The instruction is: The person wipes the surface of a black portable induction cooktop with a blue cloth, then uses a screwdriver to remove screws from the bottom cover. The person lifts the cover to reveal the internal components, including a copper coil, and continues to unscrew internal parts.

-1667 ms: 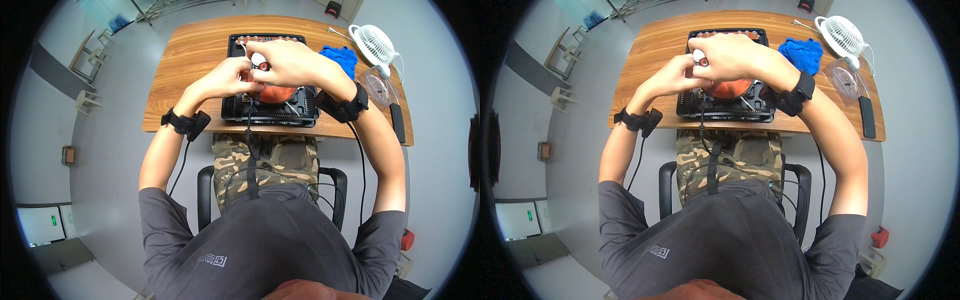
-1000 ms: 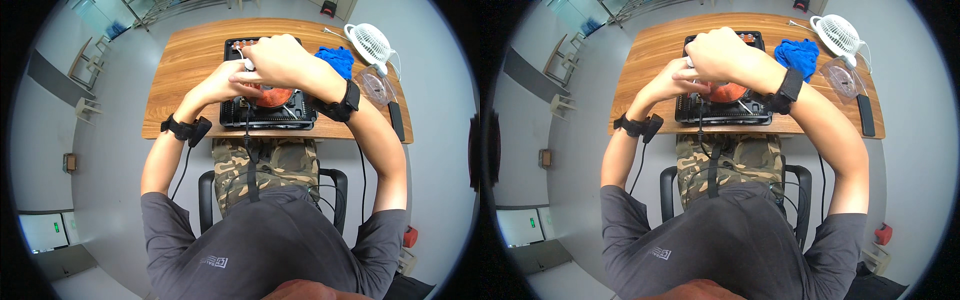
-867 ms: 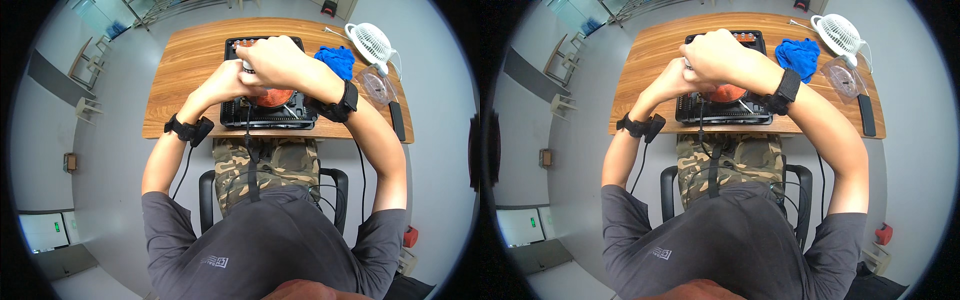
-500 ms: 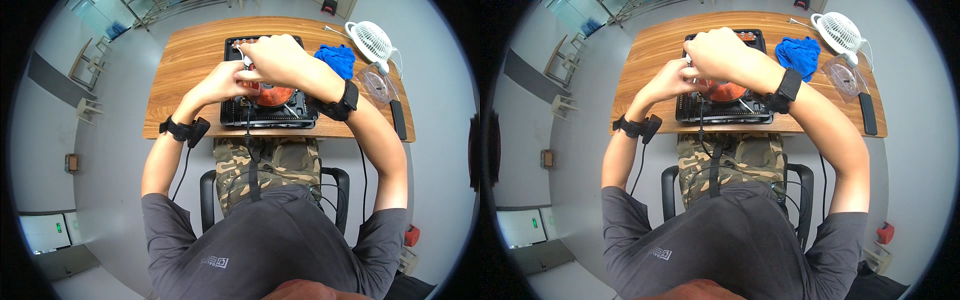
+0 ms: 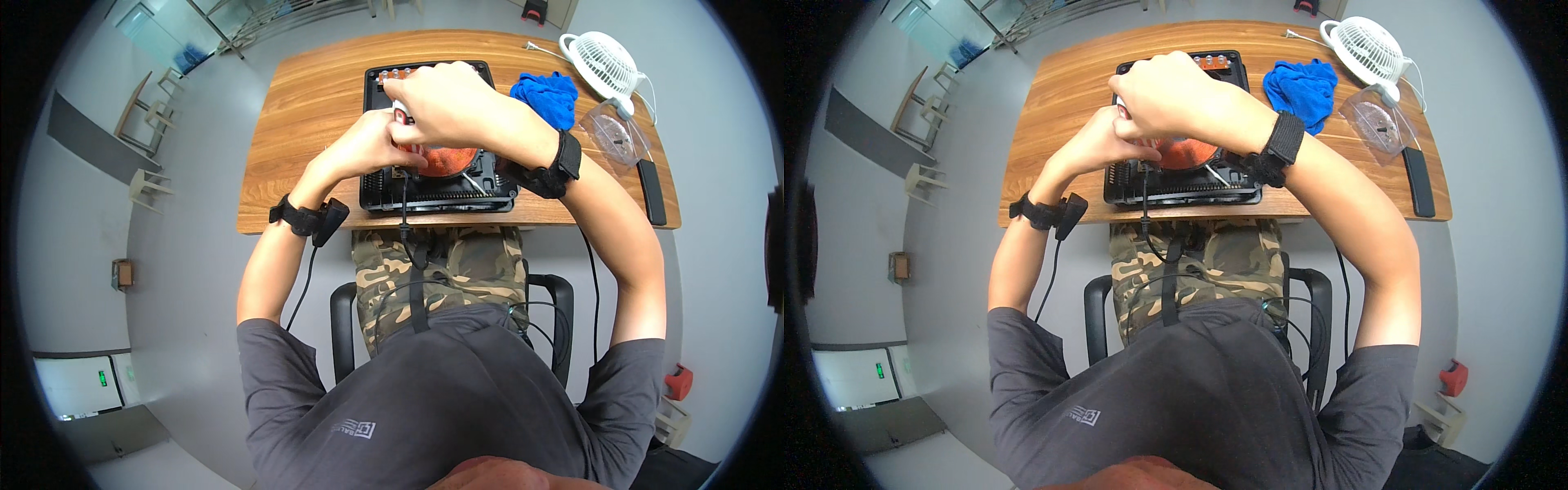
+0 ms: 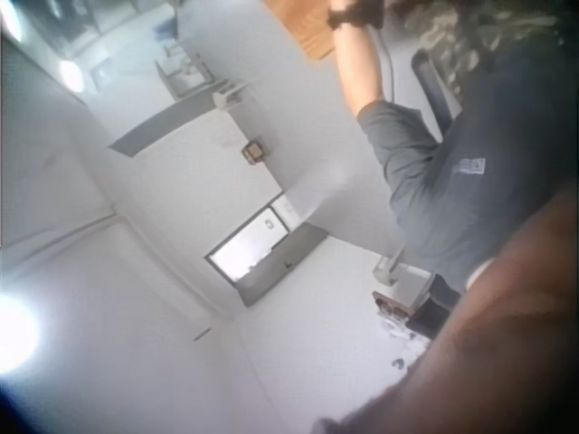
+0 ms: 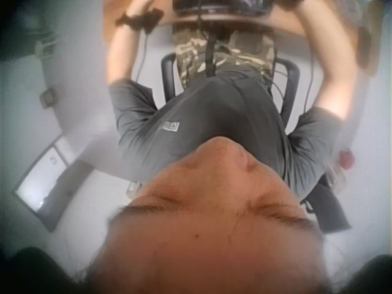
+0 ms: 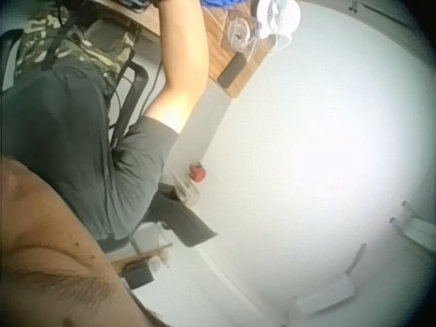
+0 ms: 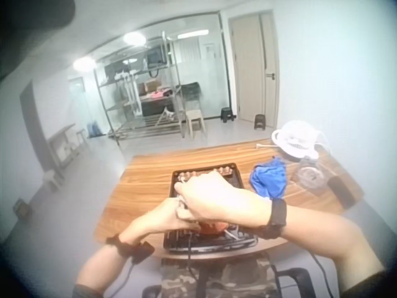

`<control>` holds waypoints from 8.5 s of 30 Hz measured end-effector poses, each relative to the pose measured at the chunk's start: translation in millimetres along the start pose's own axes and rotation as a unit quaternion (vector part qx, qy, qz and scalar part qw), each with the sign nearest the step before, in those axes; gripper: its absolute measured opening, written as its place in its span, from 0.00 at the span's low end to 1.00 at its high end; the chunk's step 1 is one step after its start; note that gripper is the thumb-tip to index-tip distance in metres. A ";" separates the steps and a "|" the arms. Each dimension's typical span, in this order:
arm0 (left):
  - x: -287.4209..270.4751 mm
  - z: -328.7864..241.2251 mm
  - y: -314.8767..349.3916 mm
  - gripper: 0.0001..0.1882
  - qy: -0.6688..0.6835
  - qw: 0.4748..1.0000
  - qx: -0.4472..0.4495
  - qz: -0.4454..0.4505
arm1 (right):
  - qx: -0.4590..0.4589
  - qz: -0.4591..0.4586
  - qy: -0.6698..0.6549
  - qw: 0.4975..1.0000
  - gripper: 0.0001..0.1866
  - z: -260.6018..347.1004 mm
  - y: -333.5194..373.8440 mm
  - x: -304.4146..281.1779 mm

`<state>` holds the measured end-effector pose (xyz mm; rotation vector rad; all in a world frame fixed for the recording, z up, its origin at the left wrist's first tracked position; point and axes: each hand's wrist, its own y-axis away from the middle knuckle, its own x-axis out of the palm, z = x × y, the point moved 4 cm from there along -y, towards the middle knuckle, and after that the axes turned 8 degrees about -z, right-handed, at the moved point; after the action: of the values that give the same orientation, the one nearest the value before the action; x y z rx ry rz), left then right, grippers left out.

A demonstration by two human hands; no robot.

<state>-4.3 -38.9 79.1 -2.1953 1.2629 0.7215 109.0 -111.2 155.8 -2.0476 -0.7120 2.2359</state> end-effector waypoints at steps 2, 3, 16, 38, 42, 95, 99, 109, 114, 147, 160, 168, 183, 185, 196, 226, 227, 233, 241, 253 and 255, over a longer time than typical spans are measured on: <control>-0.4 -4.7 2.6 0.22 -0.019 0.999 -0.015 -0.039 | -0.052 -0.063 -0.046 0.996 0.23 -1.6 4.8 3.4; 0.0 -6.1 4.4 0.21 -0.032 0.998 -0.018 -0.060 | -0.065 -0.061 -0.046 0.995 0.22 -0.9 6.3 3.9; -10.2 -1.2 7.7 0.24 -0.038 0.998 -0.008 -0.050 | -0.050 -0.018 -0.044 0.998 0.20 4.4 4.0 -1.9; -2.2 -12.7 6.2 0.19 -0.015 0.997 0.036 -0.063 | -0.011 -0.069 -0.043 0.997 0.26 -7.1 4.2 7.4; -8.9 12.7 8.8 0.19 -0.019 0.997 -0.070 -0.014 | -0.044 -0.049 -0.052 0.996 0.30 -1.7 7.2 0.9; -1.6 -9.7 12.9 0.14 -0.036 0.993 -0.014 -0.115 | 0.087 -0.034 -0.099 0.991 0.31 -6.3 0.2 26.4; -4.8 -2.7 9.8 0.20 -0.091 0.993 -0.030 -0.066 | 0.088 -0.079 -0.130 0.984 0.30 -12.9 0.7 32.6; -0.7 9.9 10.6 0.22 -0.086 0.990 -0.029 -0.113 | 0.093 -0.044 -0.131 0.986 0.29 -8.0 3.4 26.8; -1.3 -6.0 8.6 0.21 -0.102 0.985 -0.018 -0.137 | 0.086 -0.102 -0.129 0.983 0.29 -16.4 4.2 40.2; -7.1 5.1 9.9 0.13 -0.090 0.987 -0.007 -0.131 | 0.080 -0.151 -0.136 0.976 0.31 -17.3 7.6 38.6; -11.1 8.5 16.8 0.13 -0.080 0.993 -0.057 -0.061 | 0.097 -0.181 -0.140 0.969 0.30 -12.7 7.4 10.1; 9.2 29.0 16.8 0.09 -0.095 0.992 -0.080 -0.008 | 0.108 -0.198 -0.149 0.963 0.28 -11.1 -0.5 -2.4; -50.5 73.5 38.5 0.08 -0.304 0.939 -0.115 -0.110 | 0.098 -0.341 -0.271 0.895 0.23 -16.7 -13.0 -18.0; -67.7 97.2 50.3 0.08 -0.338 0.922 -0.134 -0.135 | 0.117 -0.309 -0.253 0.909 0.23 -23.3 -18.3 -18.7; -90.0 201.7 84.8 0.06 -0.373 0.883 -0.240 -0.152 | 0.225 -0.151 -0.025 0.962 0.26 -120.9 31.4 -30.7; -54.8 112.5 29.7 0.15 -0.217 0.952 -0.108 -0.185 | 0.250 0.035 -0.062 0.966 0.16 -156.2 64.4 56.7; -43.5 97.4 20.5 0.15 -0.208 0.961 -0.102 -0.150 | 0.247 0.047 -0.083 0.964 0.16 -151.3 61.9 59.2; 2.7 80.2 -8.3 0.17 -0.196 0.971 -0.099 -0.096 | 0.269 0.139 -0.026 0.953 0.23 -128.2 52.7 90.5; 14.5 97.6 -12.4 0.22 -0.188 0.965 -0.141 -0.114 | 0.293 0.124 -0.092 0.943 0.22 -124.9 56.2 98.5; 18.5 93.0 -13.7 0.19 -0.090 0.967 -0.222 -0.090 | 0.338 0.155 -0.111 0.922 0.23 -121.8 48.2 92.7; 18.8 94.5 -15.3 0.18 -0.091 0.967 -0.221 -0.087 | 0.325 0.161 -0.126 0.923 0.23 -127.5 45.6 94.8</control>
<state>-1.1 17.9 -0.1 -2.4754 0.8626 1.1921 230.2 -82.1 47.1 -1.6392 0.3789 2.4568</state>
